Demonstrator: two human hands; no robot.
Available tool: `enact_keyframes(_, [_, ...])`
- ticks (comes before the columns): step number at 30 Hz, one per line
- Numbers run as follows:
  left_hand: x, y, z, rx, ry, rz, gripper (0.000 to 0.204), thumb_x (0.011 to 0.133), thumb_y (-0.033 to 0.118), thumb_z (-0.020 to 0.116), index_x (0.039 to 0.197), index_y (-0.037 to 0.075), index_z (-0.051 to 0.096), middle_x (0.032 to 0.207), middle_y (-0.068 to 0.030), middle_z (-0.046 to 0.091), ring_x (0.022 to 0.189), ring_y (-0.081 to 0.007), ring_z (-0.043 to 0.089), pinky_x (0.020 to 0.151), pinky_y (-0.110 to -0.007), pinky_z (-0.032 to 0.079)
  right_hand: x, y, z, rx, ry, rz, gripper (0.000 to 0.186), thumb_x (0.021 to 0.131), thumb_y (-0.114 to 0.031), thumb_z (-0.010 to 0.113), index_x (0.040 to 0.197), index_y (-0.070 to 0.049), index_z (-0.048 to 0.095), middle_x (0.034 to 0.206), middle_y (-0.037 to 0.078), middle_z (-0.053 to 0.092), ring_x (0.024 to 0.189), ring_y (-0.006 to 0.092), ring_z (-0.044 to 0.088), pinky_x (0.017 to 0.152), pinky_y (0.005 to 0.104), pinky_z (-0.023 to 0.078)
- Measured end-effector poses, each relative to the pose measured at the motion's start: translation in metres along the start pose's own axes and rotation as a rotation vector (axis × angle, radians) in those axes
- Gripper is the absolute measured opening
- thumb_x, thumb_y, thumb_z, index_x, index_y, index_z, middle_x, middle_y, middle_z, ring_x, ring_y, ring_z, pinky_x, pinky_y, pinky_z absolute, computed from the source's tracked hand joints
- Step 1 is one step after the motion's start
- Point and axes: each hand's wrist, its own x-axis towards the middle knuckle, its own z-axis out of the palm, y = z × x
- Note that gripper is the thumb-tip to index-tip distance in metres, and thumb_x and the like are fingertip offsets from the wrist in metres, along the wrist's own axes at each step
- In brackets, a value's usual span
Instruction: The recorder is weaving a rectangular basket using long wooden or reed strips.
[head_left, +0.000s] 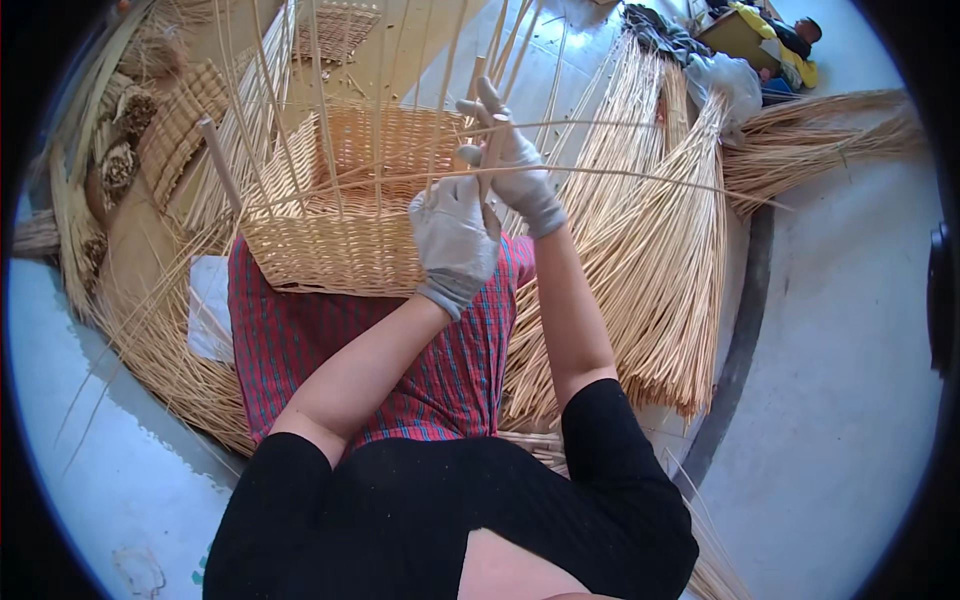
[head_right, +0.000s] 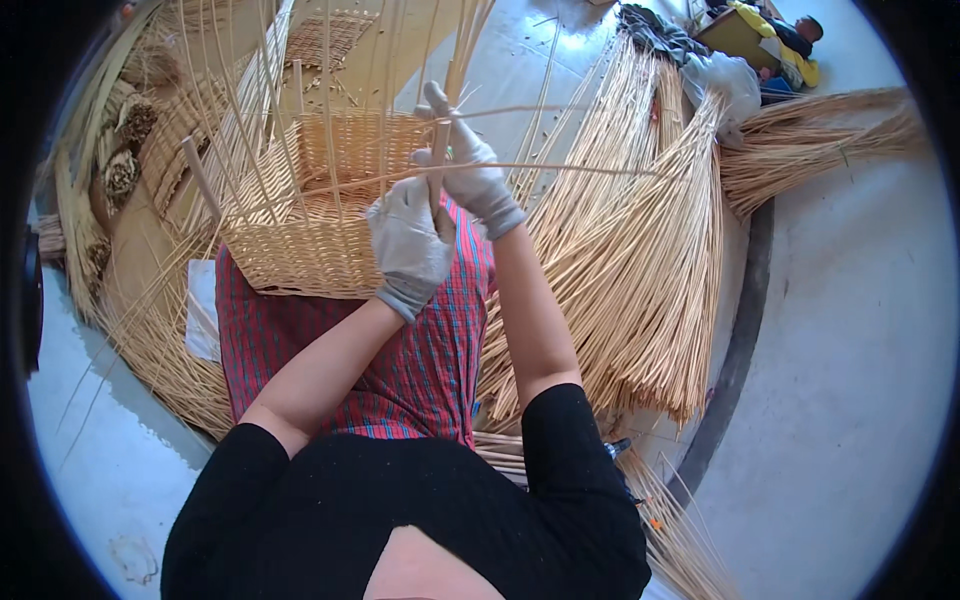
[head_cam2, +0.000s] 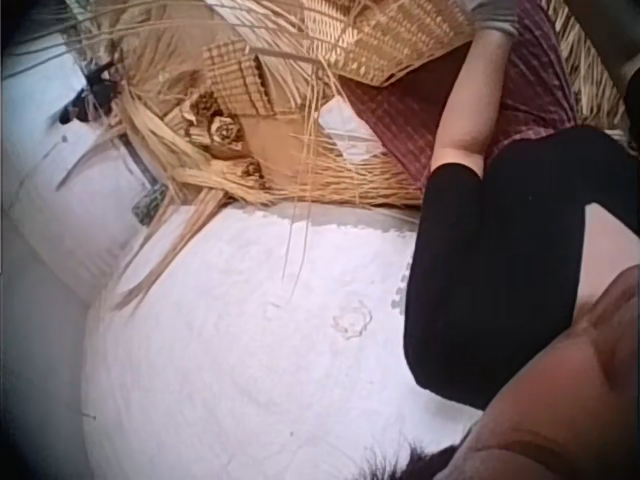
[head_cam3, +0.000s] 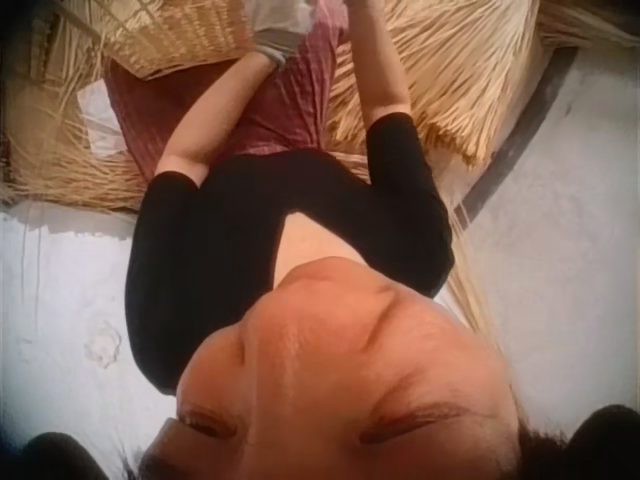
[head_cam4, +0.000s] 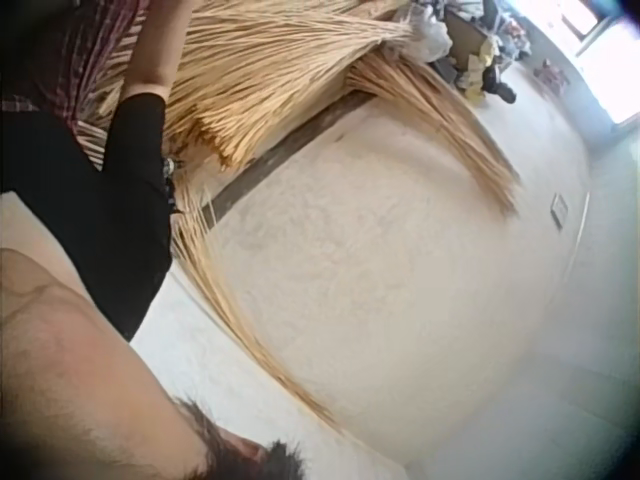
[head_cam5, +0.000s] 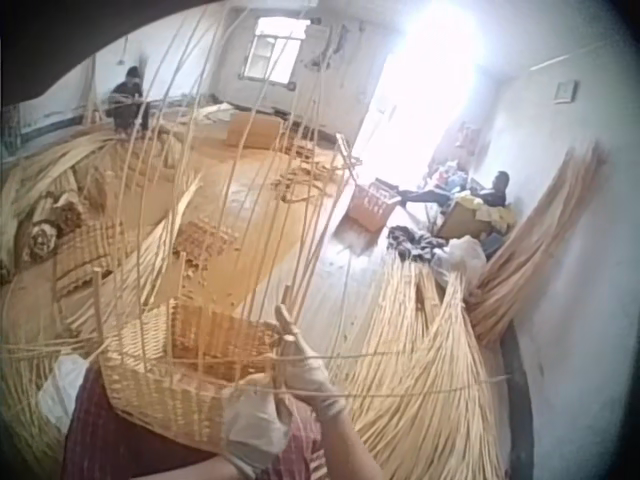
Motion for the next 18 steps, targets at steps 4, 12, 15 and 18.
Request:
enact_keyframes(4, [0.001, -0.002, -0.004, -0.044, 0.009, 0.104, 0.034, 0.088, 0.016, 0.064, 0.121, 0.008, 0.061, 0.099, -0.0131, 0.064, 0.096, -0.0340, 0.061, 0.086, -0.050, 0.044, -0.022, 0.062, -0.053, 0.464, 0.150, 0.047, 0.037, 0.090, -0.005, 0.071, 0.126, -0.002, 0.063, 0.116, 0.007, 0.070, 0.105, 0.0164, 0.065, 0.089, 0.0297, 0.054])
enact_keyframes(12, [-0.011, -0.032, -0.074, -0.190, -0.194, 0.366, 0.045, 0.094, 0.023, 0.067, 0.134, 0.007, 0.057, 0.126, -0.0129, 0.065, 0.124, -0.0313, 0.060, 0.118, -0.049, 0.034, -0.106, 0.013, 0.037, 0.113, 0.825, 0.266, 0.030, 0.098, -0.006, 0.068, 0.127, -0.003, 0.060, 0.101, 0.003, 0.065, 0.089, 0.0106, 0.062, 0.080, 0.0260, 0.053])
enact_keyframes(15, [-0.039, -0.081, -0.115, -0.136, -0.151, 0.418, 0.037, 0.090, 0.014, 0.073, 0.126, 0.015, 0.063, 0.121, -0.0081, 0.067, 0.120, -0.0285, 0.061, 0.112, -0.045, 0.040, -0.137, -0.016, 0.074, 0.030, 0.915, 0.058, 0.029, 0.099, -0.002, 0.065, 0.128, -0.002, 0.061, 0.103, 0.002, 0.066, 0.092, 0.0112, 0.063, 0.081, 0.0247, 0.053])
enact_keyframes(18, [-0.056, -0.141, -0.142, 0.073, 0.028, 0.122, 0.031, 0.089, 0.010, 0.074, 0.118, 0.013, 0.064, 0.121, -0.0091, 0.067, 0.116, -0.0291, 0.063, 0.099, -0.043, 0.046, -0.113, -0.061, 0.109, 0.126, 0.457, 0.059, 0.037, 0.097, 0.003, 0.065, 0.134, -0.002, 0.060, 0.099, 0.002, 0.067, 0.087, 0.0070, 0.060, 0.076, 0.0220, 0.050])
